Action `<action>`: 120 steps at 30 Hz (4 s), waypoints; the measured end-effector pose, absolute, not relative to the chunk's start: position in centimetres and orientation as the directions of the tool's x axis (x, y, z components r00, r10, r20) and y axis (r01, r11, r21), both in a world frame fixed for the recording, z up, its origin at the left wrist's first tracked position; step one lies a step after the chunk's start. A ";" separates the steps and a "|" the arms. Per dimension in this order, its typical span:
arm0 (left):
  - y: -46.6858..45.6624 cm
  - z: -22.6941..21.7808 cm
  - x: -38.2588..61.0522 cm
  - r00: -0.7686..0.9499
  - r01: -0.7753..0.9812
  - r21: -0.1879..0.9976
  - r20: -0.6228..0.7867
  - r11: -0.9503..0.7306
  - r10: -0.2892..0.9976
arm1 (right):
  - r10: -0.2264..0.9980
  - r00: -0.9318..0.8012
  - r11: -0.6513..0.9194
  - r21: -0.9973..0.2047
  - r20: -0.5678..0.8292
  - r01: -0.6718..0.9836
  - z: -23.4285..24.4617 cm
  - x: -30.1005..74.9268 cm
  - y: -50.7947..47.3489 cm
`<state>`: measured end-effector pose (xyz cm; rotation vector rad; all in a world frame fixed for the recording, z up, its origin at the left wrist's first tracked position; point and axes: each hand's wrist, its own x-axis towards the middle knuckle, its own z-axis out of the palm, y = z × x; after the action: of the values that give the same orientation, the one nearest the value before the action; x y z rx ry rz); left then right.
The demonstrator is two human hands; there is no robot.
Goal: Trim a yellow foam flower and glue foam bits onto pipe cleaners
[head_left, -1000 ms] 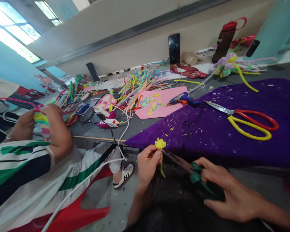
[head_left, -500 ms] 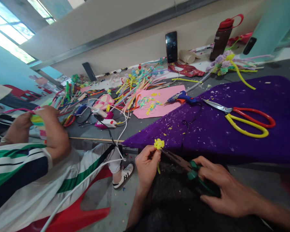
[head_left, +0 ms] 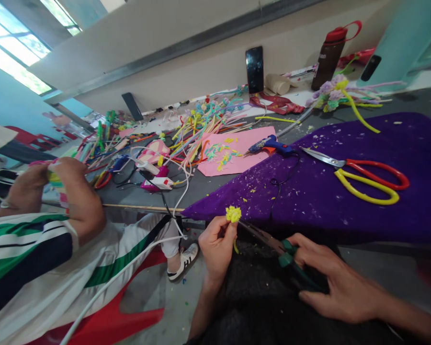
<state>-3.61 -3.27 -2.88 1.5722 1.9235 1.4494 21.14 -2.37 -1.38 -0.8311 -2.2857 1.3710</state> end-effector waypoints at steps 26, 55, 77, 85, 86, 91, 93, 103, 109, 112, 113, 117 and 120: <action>-3.0 -2.5 -3.5 -0.216 0.776 0.613 0.480 -0.149 0.851 | 0.601 -0.798 0.331 -0.892 -0.054 0.309 -0.6 21.6 -1.4; -2.3 -3.3 -3.4 -0.135 0.837 0.521 0.491 -0.166 0.860 | 0.561 -0.804 -0.042 -0.977 -0.197 0.211 1.0 22.4 1.1; -2.8 -2.0 -3.7 -0.261 -0.005 0.983 -0.179 0.184 0.948 | 0.652 -0.754 0.303 -0.883 -0.083 0.359 0.8 23.1 -1.3; -2.9 -1.8 -3.5 -0.257 0.034 0.986 -0.150 0.164 0.955 | 0.658 -0.749 0.343 -0.857 -0.074 0.386 0.0 22.9 -1.6; -2.9 -1.8 -3.4 -0.257 0.046 0.986 -0.145 0.162 0.955 | 0.659 -0.748 0.343 -0.853 -0.079 0.393 0.1 22.9 -1.6; -2.9 -1.8 -3.4 -0.245 0.110 0.981 -0.128 0.159 0.961 | 0.659 -0.747 0.344 -0.847 -0.090 0.405 0.3 22.9 -1.5; -2.9 -1.9 -3.4 -0.237 0.128 0.981 -0.115 0.148 0.965 | 0.650 -0.755 0.347 -0.849 -0.087 0.398 0.2 22.9 -1.4; -2.9 -2.3 -3.9 -0.217 0.247 0.963 -0.051 0.105 0.975 | 0.631 -0.769 0.322 -0.869 -0.100 0.377 0.3 22.6 -1.2; -3.0 -2.3 -3.9 -0.234 0.311 0.948 0.005 0.070 0.972 | 0.614 -0.781 0.263 -0.904 -0.113 0.338 0.3 22.5 -1.0; -3.1 -2.2 -3.8 -0.221 0.327 0.943 0.015 0.060 0.975 | 0.594 -0.794 0.204 -0.930 -0.130 0.305 0.3 22.5 -0.8; -3.1 -2.3 -3.9 -0.217 0.335 0.940 0.021 0.054 0.976 | 0.592 -0.795 0.195 -0.934 -0.131 0.300 0.3 22.5 -0.8; -3.1 -2.4 -3.9 -0.213 0.369 0.929 0.049 0.034 0.976 | 0.599 -0.791 0.195 -0.936 -0.123 0.293 0.2 22.5 -0.8; -3.1 -2.3 -3.9 -0.213 0.398 0.917 0.090 0.002 0.973 | 0.594 -0.795 0.194 -0.937 -0.124 0.290 0.2 22.5 -0.8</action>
<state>-3.91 -3.10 -2.29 1.4257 1.6664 1.1940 22.50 -0.83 0.17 -0.8421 -2.2052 1.6362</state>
